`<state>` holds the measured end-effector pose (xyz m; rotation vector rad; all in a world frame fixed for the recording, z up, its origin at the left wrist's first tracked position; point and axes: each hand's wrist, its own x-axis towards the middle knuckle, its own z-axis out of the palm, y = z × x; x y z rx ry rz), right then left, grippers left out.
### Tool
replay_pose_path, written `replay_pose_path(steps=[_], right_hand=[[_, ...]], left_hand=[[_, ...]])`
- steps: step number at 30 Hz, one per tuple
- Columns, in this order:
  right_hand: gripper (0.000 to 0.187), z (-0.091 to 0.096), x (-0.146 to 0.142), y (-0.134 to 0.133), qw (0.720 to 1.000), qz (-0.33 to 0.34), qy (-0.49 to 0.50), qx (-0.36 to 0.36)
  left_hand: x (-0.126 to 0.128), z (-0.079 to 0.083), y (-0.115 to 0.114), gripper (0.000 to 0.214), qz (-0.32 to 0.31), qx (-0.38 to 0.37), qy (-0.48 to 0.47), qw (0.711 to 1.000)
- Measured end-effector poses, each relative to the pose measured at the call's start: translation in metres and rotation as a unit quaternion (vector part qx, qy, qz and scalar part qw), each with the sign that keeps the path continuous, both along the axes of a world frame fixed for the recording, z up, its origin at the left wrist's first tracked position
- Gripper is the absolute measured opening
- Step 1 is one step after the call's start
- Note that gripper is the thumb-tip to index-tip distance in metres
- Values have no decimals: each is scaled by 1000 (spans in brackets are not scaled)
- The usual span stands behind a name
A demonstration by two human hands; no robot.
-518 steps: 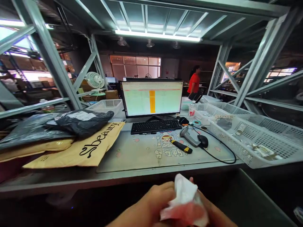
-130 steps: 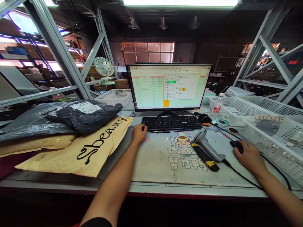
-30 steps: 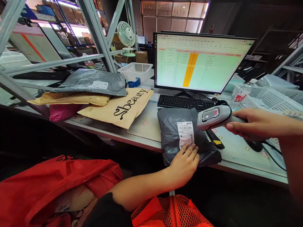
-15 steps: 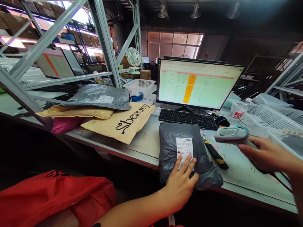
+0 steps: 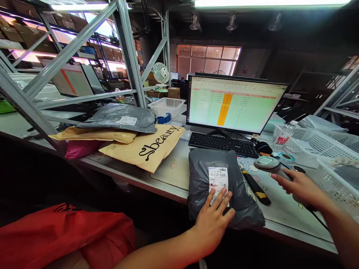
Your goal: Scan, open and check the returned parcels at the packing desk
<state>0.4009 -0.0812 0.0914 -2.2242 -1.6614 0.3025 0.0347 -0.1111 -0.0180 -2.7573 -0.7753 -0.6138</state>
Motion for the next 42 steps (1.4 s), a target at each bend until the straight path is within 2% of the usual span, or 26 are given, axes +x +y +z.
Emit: replay_pose_path(steps=[3, 6, 8, 11, 12, 14, 17, 20, 23, 28, 32, 37, 42], right_hand=[[53, -44, 10, 30, 992, -45, -113, -18], [61, -68, 6, 39, 981, -87, -168, -41], [63, -67, -8, 43, 976, -113, -188, -2], [57, -48, -35, 64, 970, -93, -201, 103], [55, -41, -43, 78, 976, -59, -187, 93], [52, -31, -51, 111, 988, -12, -155, 18], [51, -29, -51, 156, 990, -4, -136, -32], [49, -33, -48, 181, 990, -3, -129, -59], [44, -36, -48, 191, 989, 6, -128, -75], [48, -37, -56, 202, 988, 22, -127, -81], [48, -36, -59, 208, 988, 12, -127, -84], [47, -38, -57, 204, 986, -25, -131, -96], [51, -47, -60, 188, 987, -8, -132, -93]], left_hand=[[-1, -3, -1, 51, 14, -1, -7, 1000], [-1, -7, 0, 59, 20, 11, -18, 1000], [0, -10, 0, 58, 22, 14, -22, 999], [1, -12, 1, 58, 28, 3, -30, 999], [1, -11, 1, 59, 29, -2, -33, 999], [1, -10, 1, 61, 28, -10, -40, 999], [0, -8, 1, 63, 24, -18, -44, 999], [-1, -7, 0, 65, 23, -25, -33, 999], [-1, -9, 1, 66, 25, -25, -24, 999], [-1, -10, 1, 59, 27, -10, -38, 999], [-2, -9, -1, 61, 21, -24, -36, 999], [-1, -11, -1, 65, 24, -25, -34, 999], [-2, -11, 1, 58, 35, -17, -47, 998]])
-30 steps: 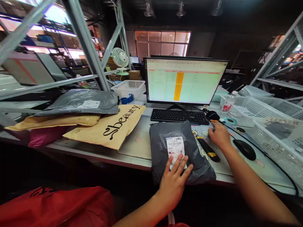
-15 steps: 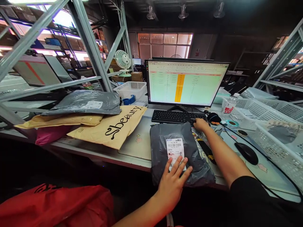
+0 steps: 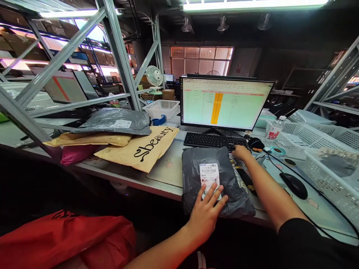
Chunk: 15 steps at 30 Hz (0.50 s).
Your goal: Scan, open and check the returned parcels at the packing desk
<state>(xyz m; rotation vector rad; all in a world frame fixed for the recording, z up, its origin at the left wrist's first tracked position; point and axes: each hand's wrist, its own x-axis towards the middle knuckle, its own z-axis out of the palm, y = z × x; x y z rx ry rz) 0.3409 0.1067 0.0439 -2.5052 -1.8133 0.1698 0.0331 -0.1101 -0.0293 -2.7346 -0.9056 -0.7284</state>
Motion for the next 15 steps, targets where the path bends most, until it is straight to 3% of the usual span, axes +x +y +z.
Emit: replay_pose_path(steps=[4, 9, 12, 15], right_hand=[[56, -3, -7, -15, 1000, 15, 2, 17], [59, 12, -16, -33, 998, 24, -2, 57], [53, 16, -20, -59, 996, 36, -11, 76], [50, -1, -21, -101, 996, 48, -24, 69]], left_hand=[[-1, 2, 1, 60, -4, -15, -19, 1000], [-7, 13, 6, 64, -17, -52, -86, 995], [-30, 43, 18, 64, 4, -79, -185, 980], [-68, 89, 41, 50, 113, -95, -296, 944]])
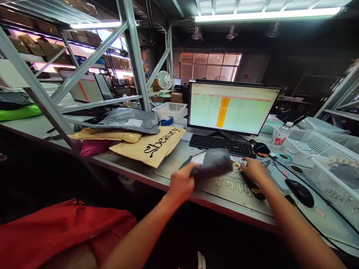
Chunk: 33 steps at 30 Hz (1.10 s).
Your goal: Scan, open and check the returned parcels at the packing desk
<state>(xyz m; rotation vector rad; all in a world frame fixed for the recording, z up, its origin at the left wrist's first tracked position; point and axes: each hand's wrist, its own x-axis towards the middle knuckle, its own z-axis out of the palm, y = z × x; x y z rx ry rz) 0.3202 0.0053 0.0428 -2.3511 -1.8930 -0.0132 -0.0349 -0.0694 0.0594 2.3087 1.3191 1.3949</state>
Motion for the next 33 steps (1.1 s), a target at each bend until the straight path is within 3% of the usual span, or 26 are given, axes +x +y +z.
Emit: replay_pose_path(steps=[3, 6, 9, 12, 15, 17, 20, 24, 27, 30, 33], right_hand=[[55, -29, 6, -42, 999, 16, -44, 12], [52, -39, 16, -69, 997, 14, -38, 59], [51, -8, 10, -86, 985, 38, 103, 133], [54, 45, -38, -103, 934, 171, 261, 173], [45, 83, -113, -109, 892, 371, 227, 122], [45, 90, -147, -101, 886, 412, 190, 95], [47, 73, -143, -85, 913, 380, 134, 63], [48, 25, -64, -72, 977, 213, 1, -14], [52, -12, -11, -76, 993, 91, -64, -38], [55, -32, 11, -82, 994, 65, -91, -2], [53, -32, 10, -80, 992, 82, -97, 4]], left_hand=[[-36, 39, 35, 21, 170, -4, -111, 979], [-50, 45, 75, 29, 226, -51, -182, 955], [-41, 20, 100, 26, 205, -117, -213, 948], [-21, -10, 103, 25, 192, -120, -219, 949], [-6, -23, 94, 27, 187, -90, -201, 957], [-4, -24, 88, 32, 173, -63, -182, 966], [-13, -27, 84, 35, 182, -58, -153, 970], [-33, -41, 85, 30, 227, -124, -107, 960], [-39, -49, 79, 28, 228, -205, -1, 952], [-38, -43, 64, 31, 233, -209, 107, 944], [-35, -21, 53, 40, 208, -107, 115, 965]])
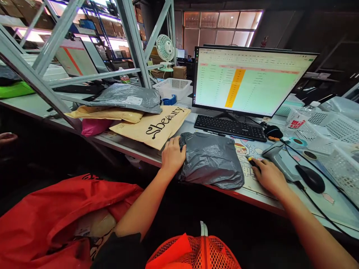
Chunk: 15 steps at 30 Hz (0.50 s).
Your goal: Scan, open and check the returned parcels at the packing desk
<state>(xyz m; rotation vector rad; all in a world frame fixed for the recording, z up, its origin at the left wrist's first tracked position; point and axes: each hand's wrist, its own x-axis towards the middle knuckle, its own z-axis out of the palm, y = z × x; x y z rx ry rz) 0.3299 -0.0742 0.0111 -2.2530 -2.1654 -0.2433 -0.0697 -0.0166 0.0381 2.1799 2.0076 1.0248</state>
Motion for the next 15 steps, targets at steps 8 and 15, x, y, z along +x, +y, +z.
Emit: replay_pose_path(steps=[8, 15], right_hand=[[40, 49, -98, 4, 936, 211, 208, 189], [41, 26, -174, 20, 953, 219, 156, 138]], left_hand=[[34, 58, 20, 40, -294, -36, 41, 954], [70, 36, 20, 22, -242, -71, 153, 956]])
